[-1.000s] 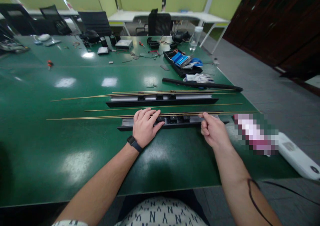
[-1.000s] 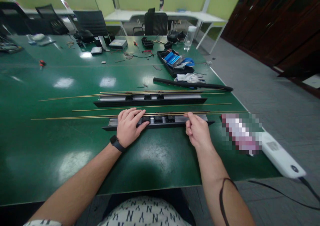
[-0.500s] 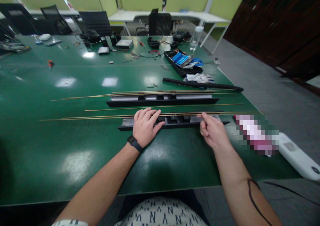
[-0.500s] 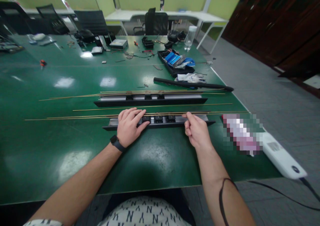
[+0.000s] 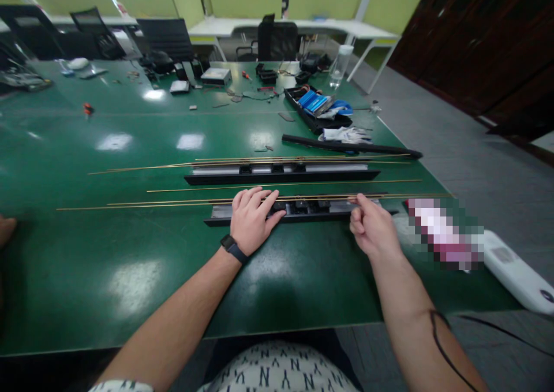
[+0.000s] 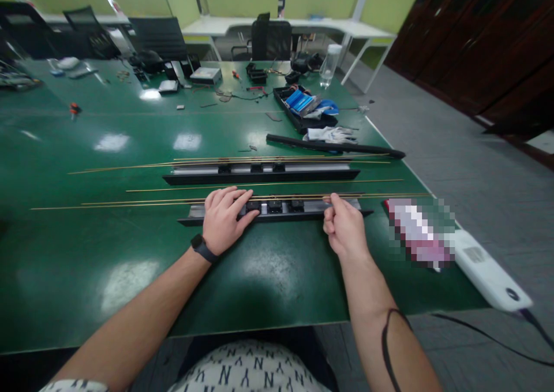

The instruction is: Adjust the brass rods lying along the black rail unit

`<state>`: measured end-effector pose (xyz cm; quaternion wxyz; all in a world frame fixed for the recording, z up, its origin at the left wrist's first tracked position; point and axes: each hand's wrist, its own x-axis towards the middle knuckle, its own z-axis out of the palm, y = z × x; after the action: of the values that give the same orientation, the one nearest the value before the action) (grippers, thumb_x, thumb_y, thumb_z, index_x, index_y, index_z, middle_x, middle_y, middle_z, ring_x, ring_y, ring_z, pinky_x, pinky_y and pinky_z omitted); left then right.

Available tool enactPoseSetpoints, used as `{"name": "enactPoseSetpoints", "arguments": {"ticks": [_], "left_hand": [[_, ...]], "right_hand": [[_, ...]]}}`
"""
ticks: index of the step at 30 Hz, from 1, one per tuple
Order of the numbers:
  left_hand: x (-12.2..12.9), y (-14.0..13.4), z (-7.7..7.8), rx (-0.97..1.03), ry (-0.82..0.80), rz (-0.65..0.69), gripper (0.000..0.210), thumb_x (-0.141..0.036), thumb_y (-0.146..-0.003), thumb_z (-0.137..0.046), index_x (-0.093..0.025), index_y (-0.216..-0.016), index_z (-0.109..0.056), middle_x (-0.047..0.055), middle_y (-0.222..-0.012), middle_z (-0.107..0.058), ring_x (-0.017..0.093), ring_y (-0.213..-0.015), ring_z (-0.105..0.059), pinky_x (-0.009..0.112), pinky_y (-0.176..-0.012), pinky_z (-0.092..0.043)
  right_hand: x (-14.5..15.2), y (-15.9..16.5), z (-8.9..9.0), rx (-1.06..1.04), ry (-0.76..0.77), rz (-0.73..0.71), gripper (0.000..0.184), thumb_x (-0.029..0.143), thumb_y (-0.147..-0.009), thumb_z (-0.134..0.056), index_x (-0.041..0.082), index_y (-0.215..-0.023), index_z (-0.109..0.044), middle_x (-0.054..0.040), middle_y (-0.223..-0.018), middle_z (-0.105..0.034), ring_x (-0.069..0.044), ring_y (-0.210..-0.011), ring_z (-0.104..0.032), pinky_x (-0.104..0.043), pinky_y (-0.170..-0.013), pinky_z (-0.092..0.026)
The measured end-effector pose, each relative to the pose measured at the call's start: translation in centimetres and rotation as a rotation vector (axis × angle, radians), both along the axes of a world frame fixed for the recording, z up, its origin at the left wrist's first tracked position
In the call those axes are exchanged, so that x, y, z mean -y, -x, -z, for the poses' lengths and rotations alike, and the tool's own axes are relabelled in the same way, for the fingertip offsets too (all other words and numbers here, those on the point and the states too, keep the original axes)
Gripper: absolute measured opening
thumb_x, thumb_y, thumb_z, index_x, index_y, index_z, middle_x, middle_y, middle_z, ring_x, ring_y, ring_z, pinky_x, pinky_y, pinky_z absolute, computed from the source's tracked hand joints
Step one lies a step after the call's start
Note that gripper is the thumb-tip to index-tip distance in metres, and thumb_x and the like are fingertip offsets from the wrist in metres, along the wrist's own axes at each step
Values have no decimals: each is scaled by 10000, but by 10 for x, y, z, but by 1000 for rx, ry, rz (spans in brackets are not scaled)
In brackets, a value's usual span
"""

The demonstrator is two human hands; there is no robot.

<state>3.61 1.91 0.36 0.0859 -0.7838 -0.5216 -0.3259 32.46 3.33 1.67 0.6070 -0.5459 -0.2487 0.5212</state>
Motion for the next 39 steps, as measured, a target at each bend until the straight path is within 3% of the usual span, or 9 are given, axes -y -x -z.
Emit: {"name": "enactPoseSetpoints", "arguments": {"ticks": [8, 14, 19, 25, 32, 39], "left_hand": [[-1, 0, 2, 0, -1, 1, 446, -497, -977, -651, -254, -1351, -669, 81, -1263, -737, 296, -1274, -602, 490, -1133, -362], [-1, 0, 2, 8, 1, 2, 441, -497, -974, -653, -262, -1347, -674, 84, -1266, -738, 300, -1276, -601, 491, -1137, -359], [-1, 0, 3, 15, 16, -2, 445, -495, -973, -655, -273, -1358, -667, 85, -1275, -734, 301, -1290, -595, 497, -1144, -354], [0, 0, 0, 9, 21, 2, 443, -498, -975, -652, -266, -1353, -667, 81, -1268, -738, 297, -1281, -604, 499, -1132, -365], [-1, -1, 0, 8, 26, -5, 435, -497, -977, -650, -273, -1349, -668, 81, -1275, -736, 297, -1288, -600, 496, -1137, -358], [0, 0, 1, 8, 21, -2, 430, -489, -983, -643, -265, -1348, -669, 85, -1269, -738, 297, -1286, -600, 497, -1136, -362]], "right_hand": [[1, 0, 1, 10, 7, -98, 339, 424, -783, -861, 141, -892, -710, 57, -469, -510, -35, -289, -323, -151, -290, -217], [1, 1, -2, 10, 4, 10, 277, 402, -830, -811, 161, -838, -674, 61, -461, -502, -41, -290, -323, -155, -287, -225], [1, 3, 0, 34, 3, -88, 300, 400, -816, -829, 131, -891, -720, 50, -461, -515, -38, -288, -325, -151, -289, -224], [0, -1, 1, 6, -19, 15, 267, 388, -812, -823, 161, -828, -682, 57, -455, -510, -43, -289, -323, -150, -282, -219], [1, 2, 1, 25, -10, -106, 330, 420, -780, -865, 146, -882, -714, 55, -468, -520, -38, -292, -323, -147, -286, -227], [1, 0, -1, 5, -25, -31, 292, 393, -789, -855, 166, -838, -679, 60, -470, -517, -40, -299, -340, -147, -288, -235]]}}
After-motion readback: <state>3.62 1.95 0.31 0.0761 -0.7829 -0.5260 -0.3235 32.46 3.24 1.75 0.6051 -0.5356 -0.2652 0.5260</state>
